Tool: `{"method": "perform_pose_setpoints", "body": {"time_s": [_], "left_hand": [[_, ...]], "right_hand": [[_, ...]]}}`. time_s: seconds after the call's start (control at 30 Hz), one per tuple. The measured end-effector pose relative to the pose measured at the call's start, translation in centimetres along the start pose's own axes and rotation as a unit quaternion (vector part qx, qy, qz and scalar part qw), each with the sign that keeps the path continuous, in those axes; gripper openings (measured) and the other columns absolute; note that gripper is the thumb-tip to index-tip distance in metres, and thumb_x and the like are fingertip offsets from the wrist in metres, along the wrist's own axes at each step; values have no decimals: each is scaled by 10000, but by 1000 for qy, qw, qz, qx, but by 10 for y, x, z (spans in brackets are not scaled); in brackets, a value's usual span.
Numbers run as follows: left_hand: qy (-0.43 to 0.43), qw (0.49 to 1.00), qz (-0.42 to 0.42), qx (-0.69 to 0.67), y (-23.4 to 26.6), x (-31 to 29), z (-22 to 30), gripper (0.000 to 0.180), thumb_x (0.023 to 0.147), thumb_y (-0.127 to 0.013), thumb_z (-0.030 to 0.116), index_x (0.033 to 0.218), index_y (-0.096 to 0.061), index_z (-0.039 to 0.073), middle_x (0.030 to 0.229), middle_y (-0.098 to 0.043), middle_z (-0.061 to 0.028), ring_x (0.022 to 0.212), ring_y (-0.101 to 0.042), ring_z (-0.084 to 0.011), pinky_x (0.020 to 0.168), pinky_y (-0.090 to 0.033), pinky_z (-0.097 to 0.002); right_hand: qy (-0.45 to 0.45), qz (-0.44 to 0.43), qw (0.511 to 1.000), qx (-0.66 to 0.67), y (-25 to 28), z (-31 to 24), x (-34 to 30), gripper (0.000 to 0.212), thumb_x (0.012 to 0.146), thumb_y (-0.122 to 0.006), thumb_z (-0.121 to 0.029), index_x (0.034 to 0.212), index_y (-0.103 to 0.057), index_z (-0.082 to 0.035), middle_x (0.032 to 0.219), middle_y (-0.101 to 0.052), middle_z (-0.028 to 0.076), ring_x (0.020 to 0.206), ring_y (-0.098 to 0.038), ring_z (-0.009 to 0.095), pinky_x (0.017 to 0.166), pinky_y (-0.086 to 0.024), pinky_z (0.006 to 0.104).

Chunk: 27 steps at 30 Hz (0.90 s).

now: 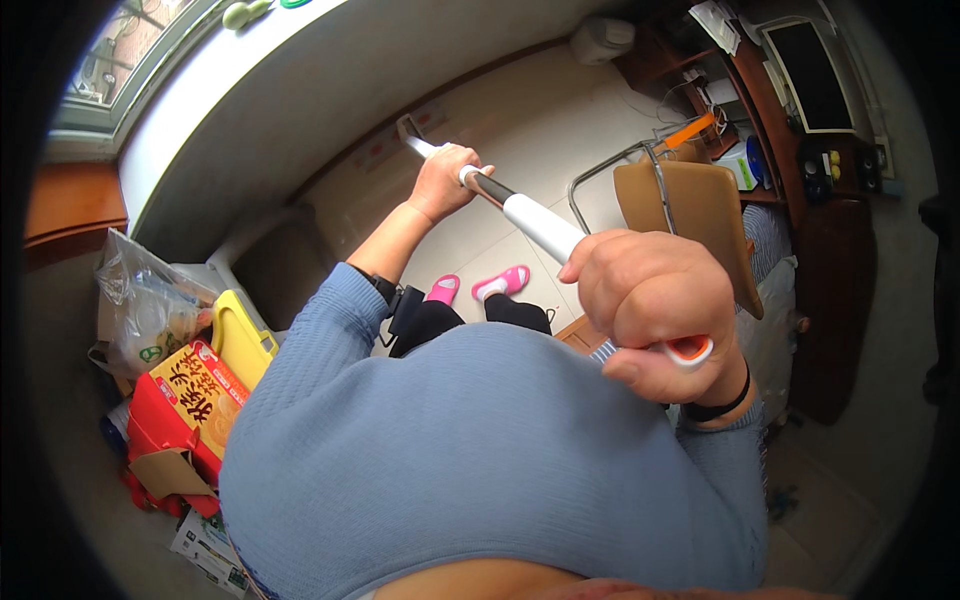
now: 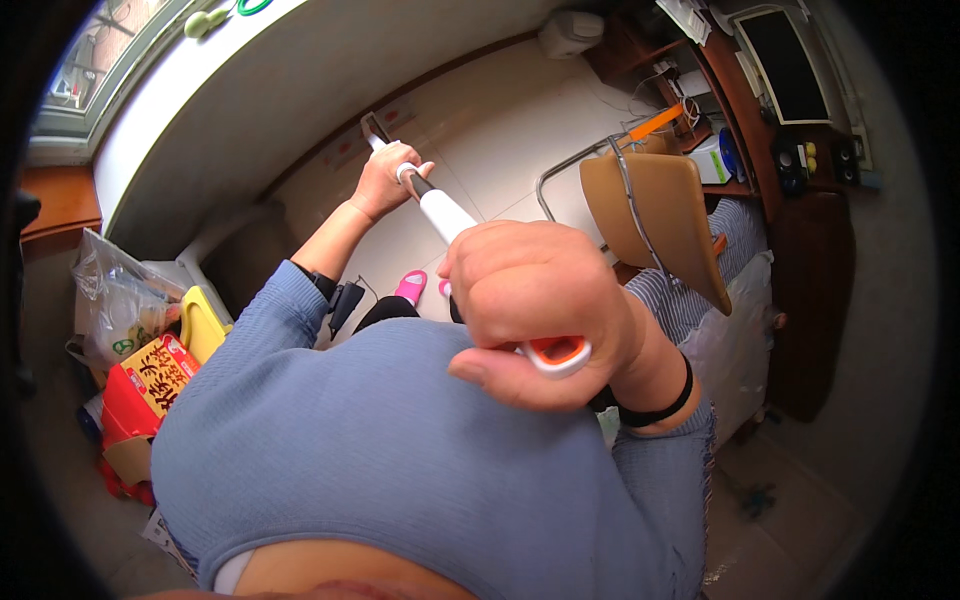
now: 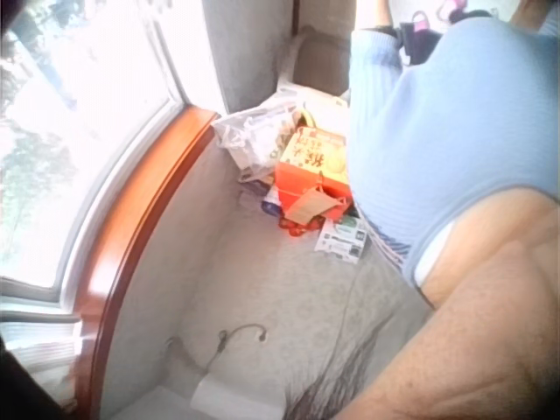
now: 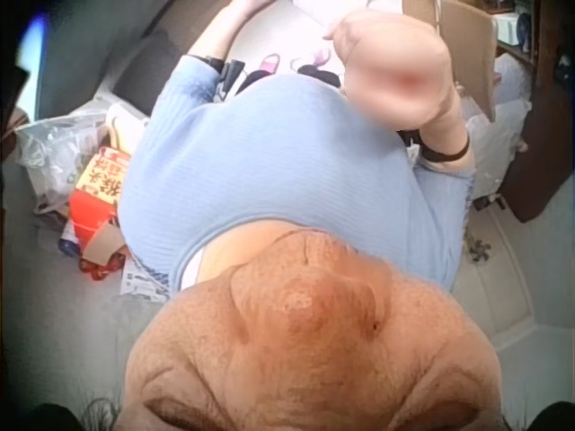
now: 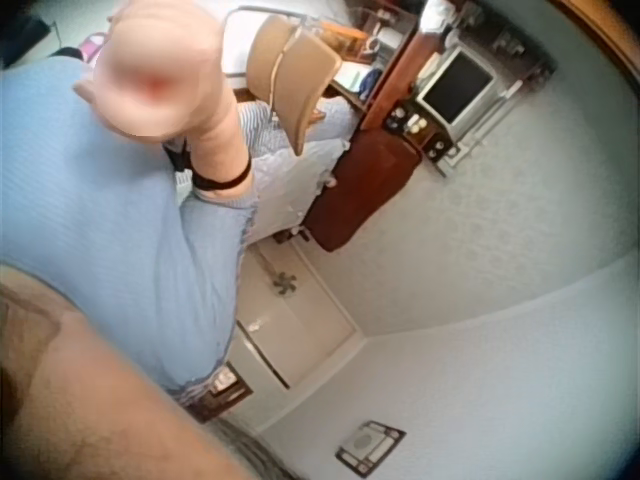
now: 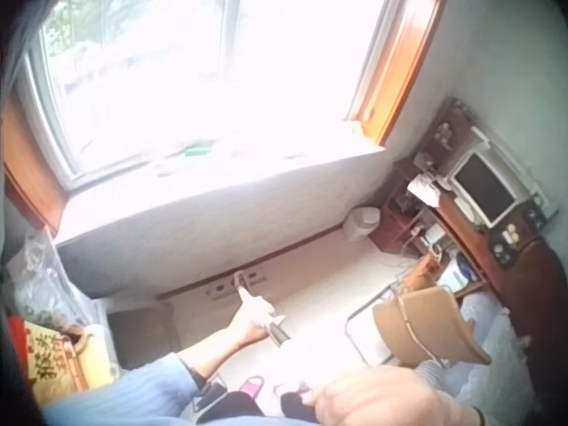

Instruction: The person mops the floor in a bedroom using a mop, moving around a desk, chair, and bed. They briefly pick up a red bag to clear the path, then continue mopping and exit the room into a hallway.

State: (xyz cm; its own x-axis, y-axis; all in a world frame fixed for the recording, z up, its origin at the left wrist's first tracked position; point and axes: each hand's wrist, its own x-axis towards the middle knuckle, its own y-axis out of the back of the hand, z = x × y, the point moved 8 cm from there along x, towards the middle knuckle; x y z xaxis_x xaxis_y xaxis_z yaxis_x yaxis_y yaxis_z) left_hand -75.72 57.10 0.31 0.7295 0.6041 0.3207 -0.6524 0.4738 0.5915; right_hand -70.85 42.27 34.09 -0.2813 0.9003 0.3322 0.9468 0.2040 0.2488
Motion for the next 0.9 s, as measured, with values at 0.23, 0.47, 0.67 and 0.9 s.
{"method": "perform_pose_setpoints", "body": {"time_s": [0.23,0.47,0.67,0.9], "left_hand": [[-18,999,0,29,-27,31,10,265,814,-819,271,870,-632,92,890,-689,-85,855,-653,-321,756,-521,-415],[30,999,-14,2,-72,73,-2,223,804,-817,228,798,-634,102,808,-671,-82,790,-649,-326,714,-521,-431],[16,995,88,40,-89,114,-9,232,790,-814,170,761,-596,97,779,-662,-85,739,-651,-311,669,-530,-407],[21,990,139,0,-105,198,-19,206,789,-800,83,795,-594,87,794,-661,-100,738,-649,-299,666,-532,-396]], "right_hand": [[37,-44,998,17,55,9,-23,274,766,-741,-58,650,-492,-65,639,-493,88,601,-518,287,557,-421,399],[60,-93,994,23,127,23,-34,250,784,-719,-86,661,-502,-65,644,-523,96,619,-544,307,579,-447,409],[92,-95,991,30,182,42,-16,312,756,-746,-74,608,-472,-73,624,-458,78,556,-487,288,527,-390,402],[4,-81,995,51,278,68,34,286,763,-743,-82,611,-502,-77,607,-521,62,535,-555,266,596,-489,383]]}}
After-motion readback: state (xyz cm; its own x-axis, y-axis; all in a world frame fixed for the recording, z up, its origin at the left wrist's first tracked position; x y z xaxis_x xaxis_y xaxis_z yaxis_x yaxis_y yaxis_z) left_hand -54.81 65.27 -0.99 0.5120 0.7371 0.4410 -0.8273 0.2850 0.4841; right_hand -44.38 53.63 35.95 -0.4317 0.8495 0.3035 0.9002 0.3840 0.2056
